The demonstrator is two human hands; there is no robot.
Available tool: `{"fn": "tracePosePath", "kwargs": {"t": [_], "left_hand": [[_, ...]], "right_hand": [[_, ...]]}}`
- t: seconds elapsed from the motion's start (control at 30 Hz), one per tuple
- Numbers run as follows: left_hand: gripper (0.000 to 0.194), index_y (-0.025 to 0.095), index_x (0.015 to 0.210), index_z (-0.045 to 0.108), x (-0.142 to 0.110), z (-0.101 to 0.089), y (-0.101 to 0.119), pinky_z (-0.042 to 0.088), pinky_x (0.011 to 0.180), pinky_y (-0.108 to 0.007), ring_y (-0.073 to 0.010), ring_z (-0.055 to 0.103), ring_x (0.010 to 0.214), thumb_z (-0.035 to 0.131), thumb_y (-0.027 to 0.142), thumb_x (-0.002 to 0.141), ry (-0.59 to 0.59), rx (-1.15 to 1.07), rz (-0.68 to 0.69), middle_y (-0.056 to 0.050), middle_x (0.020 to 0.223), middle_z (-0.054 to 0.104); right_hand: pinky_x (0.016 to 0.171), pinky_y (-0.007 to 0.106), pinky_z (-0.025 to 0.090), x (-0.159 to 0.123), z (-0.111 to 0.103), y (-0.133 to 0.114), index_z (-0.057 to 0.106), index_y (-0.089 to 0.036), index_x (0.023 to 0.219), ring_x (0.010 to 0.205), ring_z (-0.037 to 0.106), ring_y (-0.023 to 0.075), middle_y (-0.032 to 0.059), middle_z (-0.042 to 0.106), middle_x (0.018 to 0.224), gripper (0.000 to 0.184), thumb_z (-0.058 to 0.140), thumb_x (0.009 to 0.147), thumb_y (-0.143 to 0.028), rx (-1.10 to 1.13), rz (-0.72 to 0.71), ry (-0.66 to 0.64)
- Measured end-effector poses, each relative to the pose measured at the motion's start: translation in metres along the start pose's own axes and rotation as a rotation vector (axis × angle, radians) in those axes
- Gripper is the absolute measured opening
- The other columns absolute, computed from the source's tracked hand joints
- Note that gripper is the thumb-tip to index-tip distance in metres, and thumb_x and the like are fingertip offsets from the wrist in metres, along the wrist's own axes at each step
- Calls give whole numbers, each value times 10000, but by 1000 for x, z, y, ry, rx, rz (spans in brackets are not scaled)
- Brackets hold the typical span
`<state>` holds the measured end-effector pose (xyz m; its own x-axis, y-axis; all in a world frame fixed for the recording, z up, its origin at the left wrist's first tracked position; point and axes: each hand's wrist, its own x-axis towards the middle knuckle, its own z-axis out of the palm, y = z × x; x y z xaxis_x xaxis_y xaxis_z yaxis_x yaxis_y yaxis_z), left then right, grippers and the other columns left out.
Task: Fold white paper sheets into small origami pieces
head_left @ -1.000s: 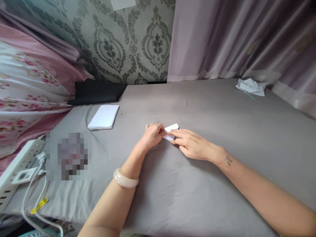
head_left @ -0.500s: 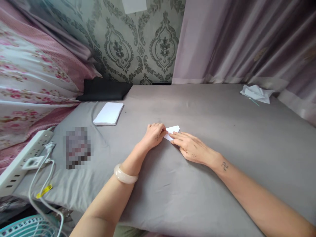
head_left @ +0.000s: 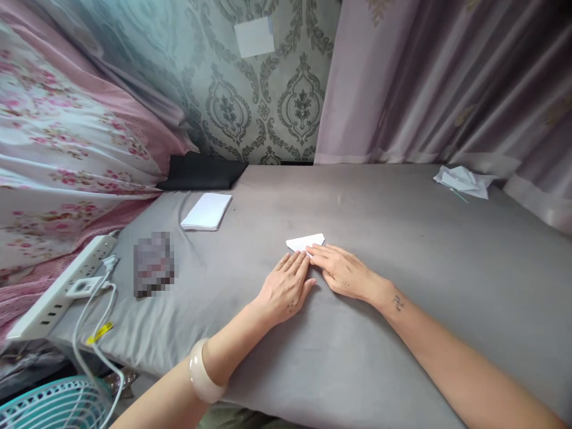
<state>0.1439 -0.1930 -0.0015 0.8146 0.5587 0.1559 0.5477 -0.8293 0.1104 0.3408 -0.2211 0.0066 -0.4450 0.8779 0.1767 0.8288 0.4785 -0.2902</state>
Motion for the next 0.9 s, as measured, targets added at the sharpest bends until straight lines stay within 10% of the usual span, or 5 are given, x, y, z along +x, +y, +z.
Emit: {"fn": "tracePosePath", "kwargs": {"t": [0.6,0.9], "left_hand": [[341,183,1067,680,34,-8,-59,456,964,-389,-245,586,1093,380,307,962,64,-249,-86,-115,1225,612],[124,213,891,714,51,5,-58,456,882,-376,-226,536,930,610,237,828,155,-496,-224,-76,995,605]], "right_hand": [[1003,424,431,7,-11,-25,683,-158,1055,1194,558,272,116,588,1318,354,410,837,-103,-10,144,4],[892,297,484,17,-7,12,695,-258,1050,1000,638,163,-12,697,1121,440,396,802,-51,394,294,117]]}}
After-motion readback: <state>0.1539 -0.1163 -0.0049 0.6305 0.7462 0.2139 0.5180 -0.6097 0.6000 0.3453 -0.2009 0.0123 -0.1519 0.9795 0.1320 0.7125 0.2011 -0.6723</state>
